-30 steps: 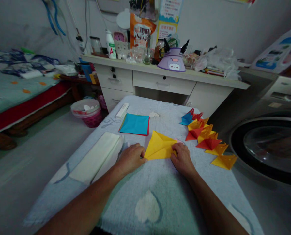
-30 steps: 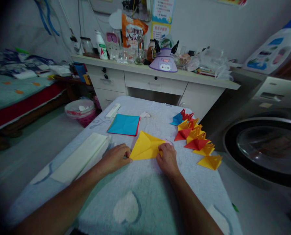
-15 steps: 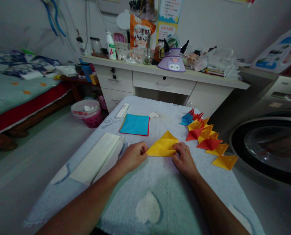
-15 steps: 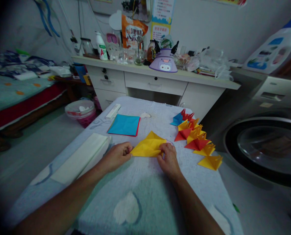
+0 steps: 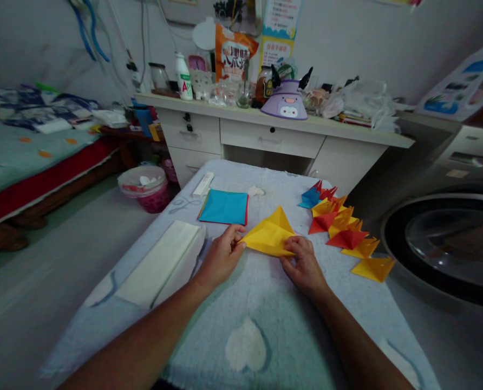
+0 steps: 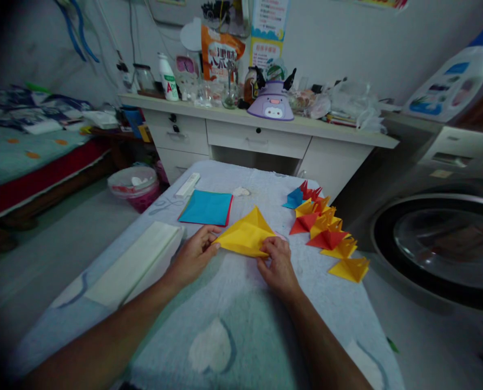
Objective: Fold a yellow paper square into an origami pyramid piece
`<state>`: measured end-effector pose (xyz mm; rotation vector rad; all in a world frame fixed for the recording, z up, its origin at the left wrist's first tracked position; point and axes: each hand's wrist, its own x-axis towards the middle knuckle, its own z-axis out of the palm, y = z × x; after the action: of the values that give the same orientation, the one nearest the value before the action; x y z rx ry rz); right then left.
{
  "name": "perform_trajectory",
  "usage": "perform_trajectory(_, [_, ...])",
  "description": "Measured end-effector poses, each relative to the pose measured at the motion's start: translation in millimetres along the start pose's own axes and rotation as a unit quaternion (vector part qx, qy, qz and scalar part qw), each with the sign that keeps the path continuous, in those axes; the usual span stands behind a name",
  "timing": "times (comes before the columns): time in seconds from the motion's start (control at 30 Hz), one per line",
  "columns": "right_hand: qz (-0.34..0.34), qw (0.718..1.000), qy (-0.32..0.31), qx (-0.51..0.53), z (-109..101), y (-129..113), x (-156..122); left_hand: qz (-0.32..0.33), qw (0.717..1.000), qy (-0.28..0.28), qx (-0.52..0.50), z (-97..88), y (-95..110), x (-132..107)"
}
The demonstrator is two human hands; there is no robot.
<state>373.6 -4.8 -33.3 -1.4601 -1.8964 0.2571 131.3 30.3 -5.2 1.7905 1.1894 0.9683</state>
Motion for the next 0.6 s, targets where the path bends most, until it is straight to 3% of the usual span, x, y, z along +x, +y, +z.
perform_trajectory(0.33, [-0.056, 0.998, 0.011, -0.001, -9.7, -30.8, -2.3, -0.034, 0.990, 0.051, -0.123, 1.8, 0.3, 4.0])
perform_trajectory(0.6, [-0.068, 0.997, -0.023, -0.009, -4.3, -35.1, -4.6, -0.043, 0.978, 0.062, -0.195, 8.7, 7.5, 4.6])
